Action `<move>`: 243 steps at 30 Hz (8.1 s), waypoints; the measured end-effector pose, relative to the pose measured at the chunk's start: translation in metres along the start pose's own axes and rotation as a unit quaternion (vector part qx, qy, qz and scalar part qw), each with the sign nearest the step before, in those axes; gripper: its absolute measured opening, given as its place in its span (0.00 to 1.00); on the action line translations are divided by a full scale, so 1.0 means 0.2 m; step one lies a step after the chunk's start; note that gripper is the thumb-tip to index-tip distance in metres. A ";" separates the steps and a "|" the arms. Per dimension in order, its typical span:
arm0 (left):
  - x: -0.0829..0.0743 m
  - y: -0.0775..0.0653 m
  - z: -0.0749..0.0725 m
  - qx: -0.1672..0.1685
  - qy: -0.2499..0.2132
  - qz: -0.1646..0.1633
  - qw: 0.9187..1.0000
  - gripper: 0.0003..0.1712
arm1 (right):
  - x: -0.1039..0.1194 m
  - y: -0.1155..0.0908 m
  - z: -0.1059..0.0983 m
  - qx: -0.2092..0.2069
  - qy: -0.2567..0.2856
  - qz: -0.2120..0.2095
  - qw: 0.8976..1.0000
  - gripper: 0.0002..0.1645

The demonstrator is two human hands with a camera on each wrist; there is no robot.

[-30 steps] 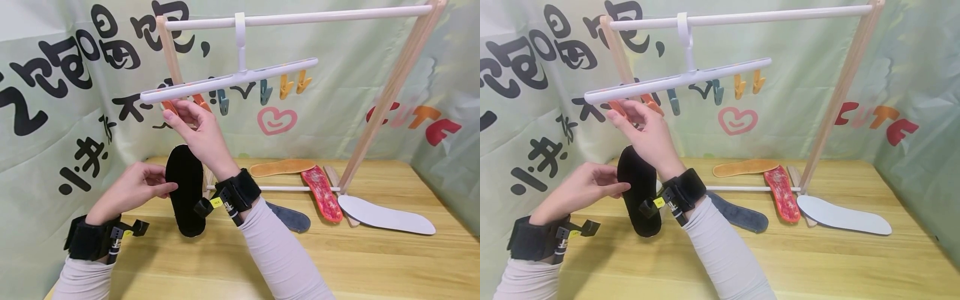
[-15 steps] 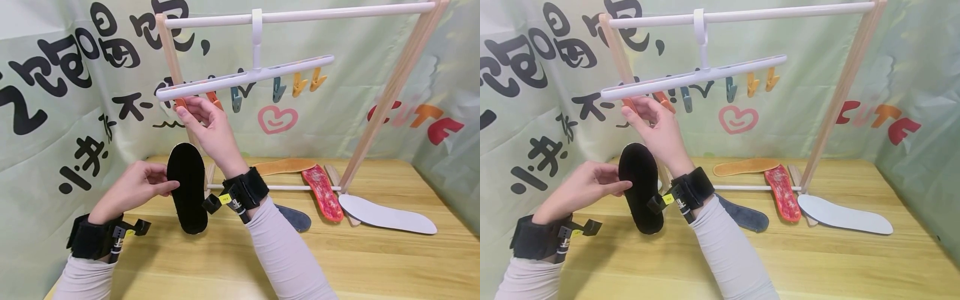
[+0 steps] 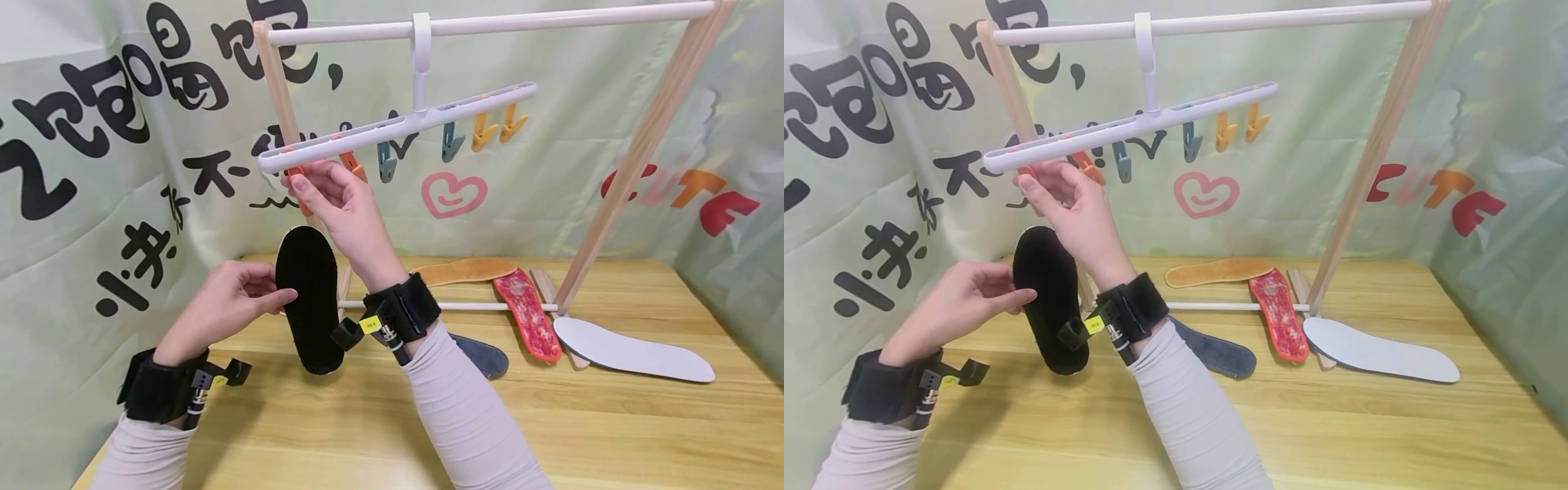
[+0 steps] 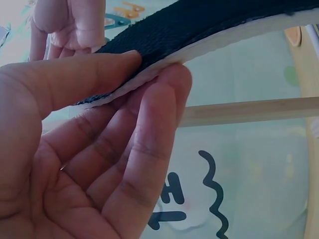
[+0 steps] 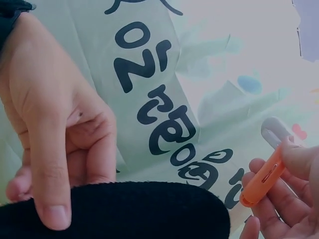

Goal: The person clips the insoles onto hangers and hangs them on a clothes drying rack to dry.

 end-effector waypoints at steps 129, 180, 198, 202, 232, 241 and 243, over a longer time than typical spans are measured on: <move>-0.03 0.03 -0.05 -0.108 -0.051 0.074 0.990 0.08 | -0.33 -0.17 -0.21 -0.074 -0.053 0.037 0.995 0.12; 0.00 0.04 -0.03 -0.095 -0.024 0.077 0.992 0.06 | -0.35 -0.24 0.08 0.089 -0.118 0.037 0.988 0.14; 0.05 0.06 -0.05 -0.095 -0.009 0.063 0.993 0.06 | -0.45 -0.28 0.20 0.141 -0.147 0.060 0.977 0.13; 0.06 0.06 -0.06 -0.096 -0.004 0.060 0.994 0.06 | -0.48 -0.28 0.21 0.144 -0.148 0.066 0.976 0.13; 0.22 0.10 -0.10 -0.100 -0.005 0.010 0.995 0.10 | -0.56 -0.31 0.28 0.177 -0.197 0.087 0.960 0.11; 0.30 0.10 -0.11 -0.094 -0.022 -0.014 0.995 0.11 | -0.62 -0.31 0.28 0.179 -0.208 0.103 0.956 0.12; 0.32 0.11 -0.11 -0.092 -0.026 -0.015 0.995 0.11 | -0.63 -0.31 0.28 0.180 -0.207 0.108 0.955 0.12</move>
Point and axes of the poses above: each hand's wrist, its own y-axis towards the middle knuckle, its own z-axis out of the palm, x = y × z, the point moved 10 cm from there along y, towards the middle knuckle, and after that the axes turned 14 degrees about -y, right-handed, at the moved point
